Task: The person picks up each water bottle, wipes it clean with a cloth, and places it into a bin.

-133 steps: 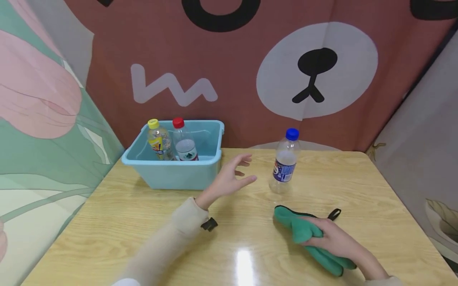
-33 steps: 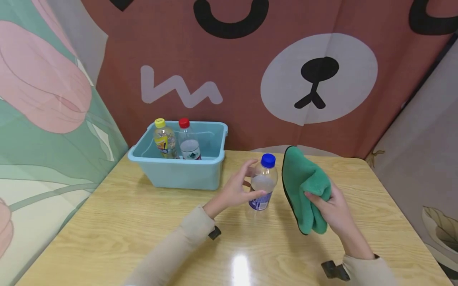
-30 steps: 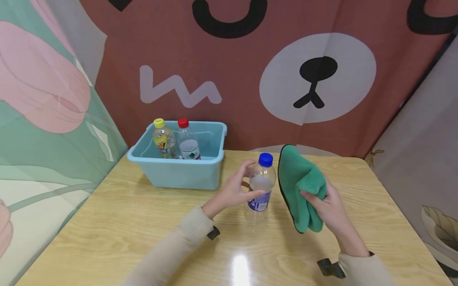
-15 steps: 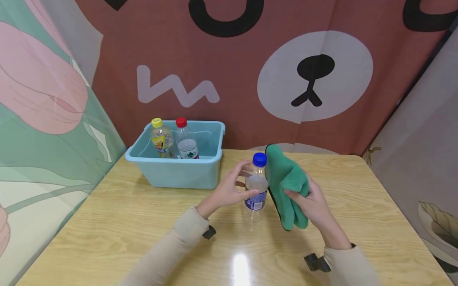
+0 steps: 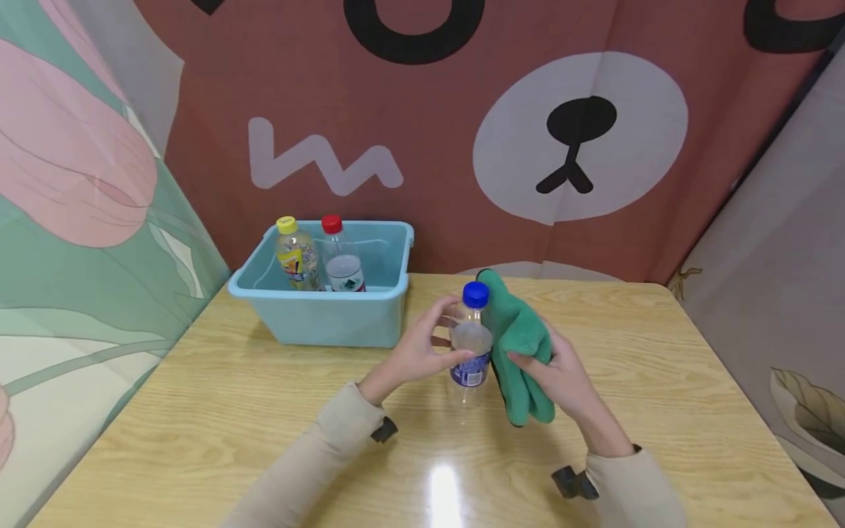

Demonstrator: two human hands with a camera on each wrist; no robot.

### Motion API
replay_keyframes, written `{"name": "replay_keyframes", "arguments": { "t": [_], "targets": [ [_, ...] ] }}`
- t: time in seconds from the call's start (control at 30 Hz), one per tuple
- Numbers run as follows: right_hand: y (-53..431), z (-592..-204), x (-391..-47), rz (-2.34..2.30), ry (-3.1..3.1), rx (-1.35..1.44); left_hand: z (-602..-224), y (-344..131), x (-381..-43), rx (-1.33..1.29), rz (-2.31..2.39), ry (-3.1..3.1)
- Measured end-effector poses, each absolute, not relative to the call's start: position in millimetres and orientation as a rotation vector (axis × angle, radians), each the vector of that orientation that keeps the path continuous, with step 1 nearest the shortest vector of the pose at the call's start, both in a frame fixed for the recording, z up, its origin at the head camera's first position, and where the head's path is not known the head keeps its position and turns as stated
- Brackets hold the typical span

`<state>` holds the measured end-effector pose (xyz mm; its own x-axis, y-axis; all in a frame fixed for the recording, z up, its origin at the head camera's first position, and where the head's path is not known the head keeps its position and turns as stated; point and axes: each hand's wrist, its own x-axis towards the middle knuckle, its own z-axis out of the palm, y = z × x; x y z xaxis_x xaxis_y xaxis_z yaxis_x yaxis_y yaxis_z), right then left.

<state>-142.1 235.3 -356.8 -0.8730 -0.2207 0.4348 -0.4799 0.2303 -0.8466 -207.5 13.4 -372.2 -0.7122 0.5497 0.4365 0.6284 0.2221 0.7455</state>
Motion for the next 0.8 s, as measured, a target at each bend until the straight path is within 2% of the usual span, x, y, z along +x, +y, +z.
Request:
{"name": "replay_keyframes", "arguments": {
  "t": [0.47, 0.8],
  "targets": [
    [232, -376, -142, 1.871, -2.240, 0.695, -376, 12, -205, -1.180, -1.612, -2.336],
    [234, -390, -146, 1.853, -2.465, 0.553, -376, 13, -205, -1.199, -1.623, -2.309]
  ]
}}
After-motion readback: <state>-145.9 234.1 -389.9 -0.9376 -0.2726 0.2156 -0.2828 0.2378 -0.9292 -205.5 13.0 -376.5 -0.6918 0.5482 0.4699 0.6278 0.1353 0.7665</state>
